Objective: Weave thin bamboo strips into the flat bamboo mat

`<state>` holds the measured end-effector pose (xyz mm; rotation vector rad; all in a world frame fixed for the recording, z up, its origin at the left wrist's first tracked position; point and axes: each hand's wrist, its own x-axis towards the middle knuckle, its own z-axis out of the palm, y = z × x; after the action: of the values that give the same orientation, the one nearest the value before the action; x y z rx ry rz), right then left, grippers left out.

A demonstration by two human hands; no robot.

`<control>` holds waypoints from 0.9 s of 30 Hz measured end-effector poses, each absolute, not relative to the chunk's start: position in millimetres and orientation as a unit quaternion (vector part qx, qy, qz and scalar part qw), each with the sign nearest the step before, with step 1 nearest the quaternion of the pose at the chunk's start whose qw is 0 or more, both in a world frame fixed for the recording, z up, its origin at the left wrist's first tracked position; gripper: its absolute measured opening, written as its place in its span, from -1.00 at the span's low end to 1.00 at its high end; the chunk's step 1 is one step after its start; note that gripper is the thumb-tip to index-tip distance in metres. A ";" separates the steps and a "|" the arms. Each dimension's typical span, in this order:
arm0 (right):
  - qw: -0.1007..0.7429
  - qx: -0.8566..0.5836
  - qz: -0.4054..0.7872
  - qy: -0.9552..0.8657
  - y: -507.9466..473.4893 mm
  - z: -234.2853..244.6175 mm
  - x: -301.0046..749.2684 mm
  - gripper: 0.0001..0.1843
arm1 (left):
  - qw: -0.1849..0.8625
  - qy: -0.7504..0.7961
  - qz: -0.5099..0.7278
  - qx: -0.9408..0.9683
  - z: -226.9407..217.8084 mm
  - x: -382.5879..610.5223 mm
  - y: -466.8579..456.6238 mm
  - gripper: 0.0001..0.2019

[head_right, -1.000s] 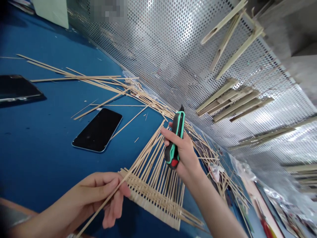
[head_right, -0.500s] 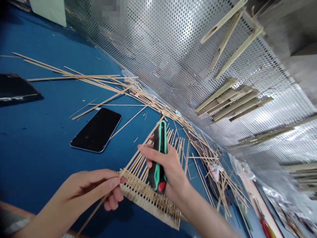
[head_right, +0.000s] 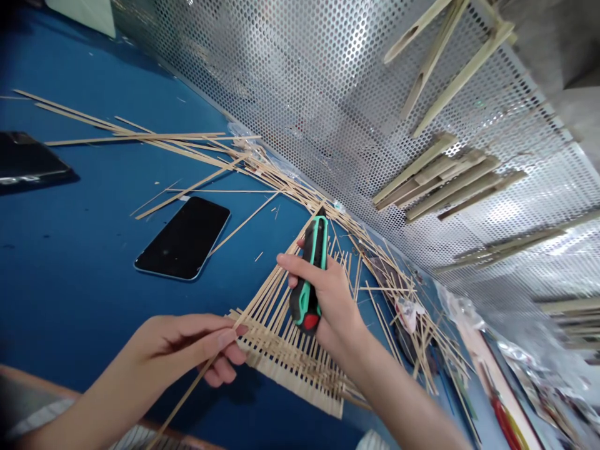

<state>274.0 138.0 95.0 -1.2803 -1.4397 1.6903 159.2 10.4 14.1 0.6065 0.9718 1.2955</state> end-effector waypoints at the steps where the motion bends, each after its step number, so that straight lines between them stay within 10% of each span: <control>1: 0.288 -0.476 0.633 -0.538 140.7 95.7 274.0 -0.68 | 0.653 0.428 0.566 0.265 14.8 158.6 9.6 -0.83; 27: 0.389 -0.460 0.663 -0.444 205.0 100.8 298.0 -0.70 | 0.604 0.555 0.486 0.301 13.4 119.0 -21.2 -0.82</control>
<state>298.0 205.0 100.8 -1.1701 -1.1296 1.6856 119.0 -21.2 13.4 0.6959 1.2851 1.1260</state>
